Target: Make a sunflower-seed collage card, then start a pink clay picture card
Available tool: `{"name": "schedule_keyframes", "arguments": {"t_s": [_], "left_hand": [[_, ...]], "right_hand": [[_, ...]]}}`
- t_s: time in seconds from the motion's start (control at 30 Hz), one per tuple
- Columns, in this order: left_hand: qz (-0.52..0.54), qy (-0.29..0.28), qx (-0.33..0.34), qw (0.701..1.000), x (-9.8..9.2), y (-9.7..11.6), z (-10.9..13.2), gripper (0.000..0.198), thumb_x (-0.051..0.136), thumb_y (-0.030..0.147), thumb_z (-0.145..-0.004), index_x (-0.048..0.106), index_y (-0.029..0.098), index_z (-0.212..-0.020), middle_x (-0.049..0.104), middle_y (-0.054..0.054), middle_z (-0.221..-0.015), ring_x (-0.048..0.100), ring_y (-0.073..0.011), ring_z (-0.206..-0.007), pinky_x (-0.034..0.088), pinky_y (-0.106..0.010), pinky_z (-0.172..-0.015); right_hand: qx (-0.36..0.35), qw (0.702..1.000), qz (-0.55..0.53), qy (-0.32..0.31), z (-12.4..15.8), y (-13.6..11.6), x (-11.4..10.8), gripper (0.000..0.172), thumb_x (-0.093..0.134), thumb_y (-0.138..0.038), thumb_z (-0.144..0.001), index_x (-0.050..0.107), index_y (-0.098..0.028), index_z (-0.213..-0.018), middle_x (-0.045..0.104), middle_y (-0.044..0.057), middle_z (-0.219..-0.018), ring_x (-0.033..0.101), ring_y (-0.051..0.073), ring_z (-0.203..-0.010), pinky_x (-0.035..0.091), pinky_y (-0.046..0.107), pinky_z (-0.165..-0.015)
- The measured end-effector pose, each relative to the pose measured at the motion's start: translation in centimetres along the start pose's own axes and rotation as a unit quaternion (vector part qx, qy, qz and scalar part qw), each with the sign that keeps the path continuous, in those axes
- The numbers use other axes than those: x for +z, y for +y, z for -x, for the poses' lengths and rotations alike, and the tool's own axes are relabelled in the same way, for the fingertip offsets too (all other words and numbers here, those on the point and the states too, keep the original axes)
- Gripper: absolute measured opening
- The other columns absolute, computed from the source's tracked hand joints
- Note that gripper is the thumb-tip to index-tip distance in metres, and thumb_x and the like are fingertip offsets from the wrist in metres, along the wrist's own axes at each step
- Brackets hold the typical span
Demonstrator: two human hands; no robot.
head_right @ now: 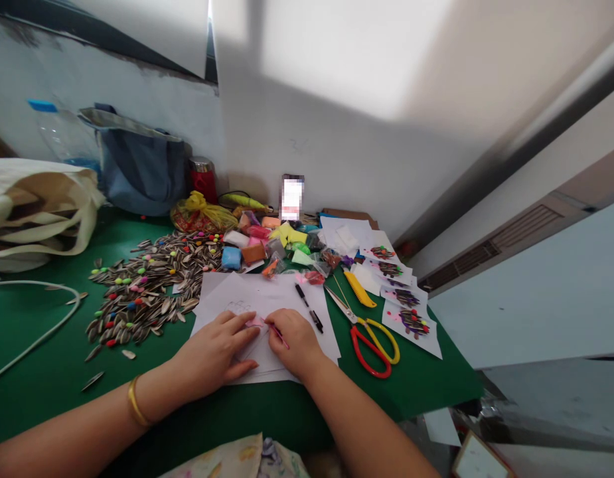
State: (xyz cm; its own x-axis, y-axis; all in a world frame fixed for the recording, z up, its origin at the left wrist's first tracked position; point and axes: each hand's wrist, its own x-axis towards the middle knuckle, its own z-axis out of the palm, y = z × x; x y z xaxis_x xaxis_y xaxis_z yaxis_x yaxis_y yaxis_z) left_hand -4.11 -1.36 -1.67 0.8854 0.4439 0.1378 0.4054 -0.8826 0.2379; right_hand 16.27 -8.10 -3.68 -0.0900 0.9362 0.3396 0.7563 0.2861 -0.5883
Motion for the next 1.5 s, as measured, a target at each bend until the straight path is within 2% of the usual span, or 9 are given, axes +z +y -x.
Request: {"name": "schedule_keyframes", "arguments": {"t_s": [0.3, 0.5, 0.67, 1.2, 1.37, 1.5], "left_hand": [[0.012, 0.02, -0.013, 1.0, 0.2, -0.1, 0.2, 0.05, 0.069, 0.044, -0.08, 0.061, 0.021, -0.123, 0.052, -0.016, -0.136, 0.05, -0.0335, -0.117, 0.045, -0.049, -0.1], [0.01, 0.007, -0.002, 1.0, 0.2, -0.1, 0.1, 0.052, 0.067, 0.044, -0.082, 0.059, 0.019, -0.127, 0.055, -0.015, -0.132, 0.05, -0.0325, -0.113, 0.047, -0.048, -0.098], [0.019, 0.016, -0.012, 1.0, 0.1, -0.1, 0.0, 0.051, 0.068, 0.043, -0.081, 0.06, 0.02, -0.125, 0.051, -0.015, -0.134, 0.049, -0.0325, -0.114, 0.046, -0.048, -0.099], [0.03, 0.002, -0.013, 0.999, -0.1, 0.1, 0.0, 0.051, 0.068, 0.041, -0.08, 0.059, 0.02, -0.126, 0.054, -0.015, -0.129, 0.049, -0.0321, -0.112, 0.047, -0.048, -0.098], [0.029, 0.016, -0.01, 0.999, 0.1, 0.0, 0.1, 0.052, 0.068, 0.039, -0.08, 0.057, 0.021, -0.128, 0.055, -0.014, -0.128, 0.05, -0.0315, -0.113, 0.047, -0.047, -0.098], [0.007, 0.039, -0.014, 0.999, 0.8, -0.3, 0.3, 0.062, 0.067, 0.044, -0.081, 0.051, 0.016, -0.134, 0.055, -0.015, -0.133, 0.05, -0.0331, -0.118, 0.043, -0.048, -0.103]], "right_hand": [[0.001, 1.0, -0.007, 0.004, 0.0, 0.0, 0.0, 0.023, 0.052, -0.009, -0.084, 0.062, -0.02, -0.101, 0.067, 0.006, -0.096, 0.061, 0.021, -0.091, 0.048, 0.035, -0.084], [0.018, 1.0, -0.004, -0.002, -0.3, 0.3, 0.2, 0.023, 0.053, -0.012, -0.089, 0.066, -0.022, -0.105, 0.071, 0.005, -0.102, 0.063, 0.021, -0.096, 0.049, 0.036, -0.089], [0.042, 0.999, -0.009, -0.015, -0.9, 0.2, 0.2, 0.021, 0.056, -0.017, -0.092, 0.069, -0.024, -0.108, 0.073, 0.003, -0.106, 0.065, 0.02, -0.098, 0.049, 0.035, -0.091], [0.051, 0.998, -0.01, -0.033, -1.2, -0.3, -0.1, 0.023, 0.055, -0.017, -0.092, 0.071, -0.024, -0.107, 0.074, 0.002, -0.105, 0.067, 0.019, -0.098, 0.049, 0.033, -0.091], [0.047, 0.999, -0.004, -0.006, -0.9, 0.0, 0.1, 0.023, 0.055, -0.016, -0.091, 0.07, -0.024, -0.105, 0.074, 0.002, -0.104, 0.067, 0.019, -0.098, 0.049, 0.034, -0.091], [0.048, 0.999, 0.0, 0.008, -0.7, 0.1, 0.1, 0.022, 0.056, -0.016, -0.089, 0.07, -0.024, -0.104, 0.074, 0.003, -0.103, 0.066, 0.02, -0.097, 0.05, 0.035, -0.089]]}}
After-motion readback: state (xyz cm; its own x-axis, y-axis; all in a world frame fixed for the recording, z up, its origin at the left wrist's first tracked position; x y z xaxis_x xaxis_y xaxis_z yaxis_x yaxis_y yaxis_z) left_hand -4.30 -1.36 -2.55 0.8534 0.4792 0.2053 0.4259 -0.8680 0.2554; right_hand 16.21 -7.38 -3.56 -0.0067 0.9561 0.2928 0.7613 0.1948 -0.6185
